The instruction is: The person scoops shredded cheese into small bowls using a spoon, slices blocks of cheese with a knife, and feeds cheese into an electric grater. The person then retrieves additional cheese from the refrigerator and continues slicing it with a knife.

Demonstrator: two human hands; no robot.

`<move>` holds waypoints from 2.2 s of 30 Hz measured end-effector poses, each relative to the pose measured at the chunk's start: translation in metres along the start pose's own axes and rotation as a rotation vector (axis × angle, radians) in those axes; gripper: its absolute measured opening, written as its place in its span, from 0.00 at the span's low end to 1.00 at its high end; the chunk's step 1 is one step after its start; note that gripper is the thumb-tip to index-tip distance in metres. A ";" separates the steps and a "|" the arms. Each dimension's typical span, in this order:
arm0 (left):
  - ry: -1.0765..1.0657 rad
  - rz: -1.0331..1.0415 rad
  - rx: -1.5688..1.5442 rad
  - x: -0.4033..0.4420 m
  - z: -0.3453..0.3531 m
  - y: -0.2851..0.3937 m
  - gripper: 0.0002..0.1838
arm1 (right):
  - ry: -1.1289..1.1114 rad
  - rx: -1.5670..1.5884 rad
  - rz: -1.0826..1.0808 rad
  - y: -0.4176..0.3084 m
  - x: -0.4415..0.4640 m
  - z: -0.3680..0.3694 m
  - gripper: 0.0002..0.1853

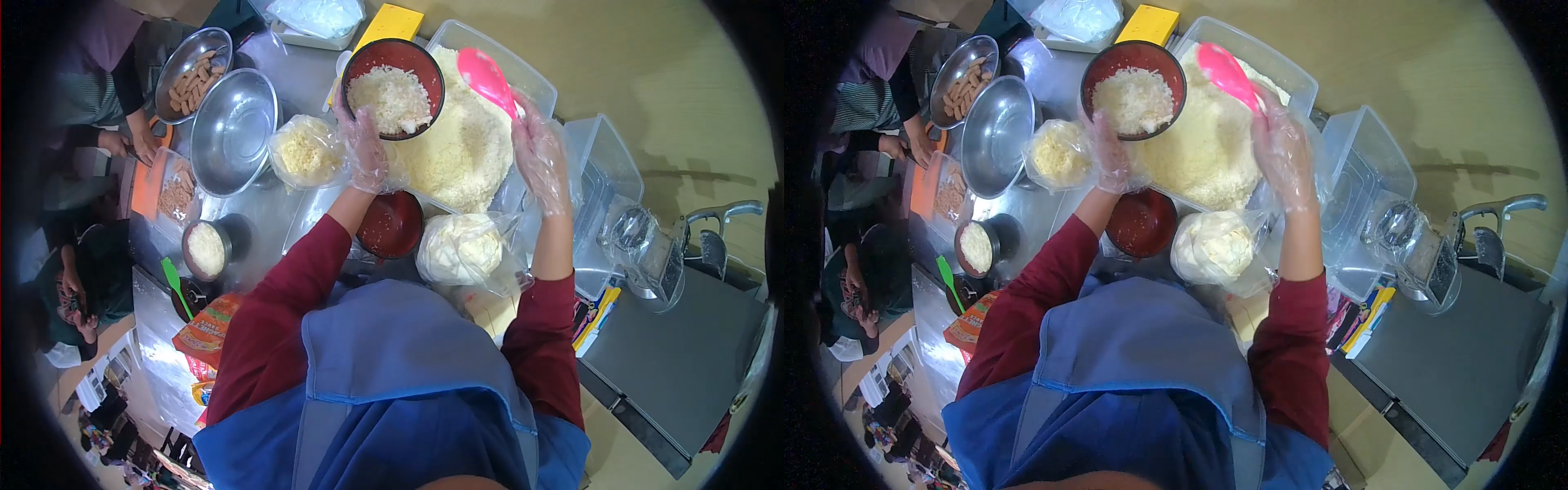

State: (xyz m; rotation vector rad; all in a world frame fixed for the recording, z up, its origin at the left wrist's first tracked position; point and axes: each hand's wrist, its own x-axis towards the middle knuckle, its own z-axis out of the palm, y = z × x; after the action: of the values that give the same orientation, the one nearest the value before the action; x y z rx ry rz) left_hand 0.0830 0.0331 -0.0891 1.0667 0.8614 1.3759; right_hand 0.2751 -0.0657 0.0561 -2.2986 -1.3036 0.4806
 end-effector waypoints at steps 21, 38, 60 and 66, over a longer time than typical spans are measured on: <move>0.007 0.064 0.139 0.000 0.000 0.010 0.37 | -0.526 0.292 0.122 0.108 -0.018 0.072 0.21; -0.013 0.102 0.037 0.004 0.000 0.008 0.36 | -0.032 -0.162 -0.403 -0.038 -0.006 0.012 0.27; -0.036 0.099 -0.023 0.001 0.003 0.003 0.35 | -0.799 0.578 0.010 0.138 -0.026 0.124 0.20; -0.032 0.146 0.381 0.010 0.000 0.011 0.33 | -0.636 0.525 0.296 0.097 -0.030 0.047 0.21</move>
State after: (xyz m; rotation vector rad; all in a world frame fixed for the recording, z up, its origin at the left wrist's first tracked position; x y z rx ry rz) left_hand 0.0801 0.0424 -0.0779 1.4630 1.0664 1.3395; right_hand 0.3054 -0.1257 -0.0334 -1.9422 -0.9110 1.5470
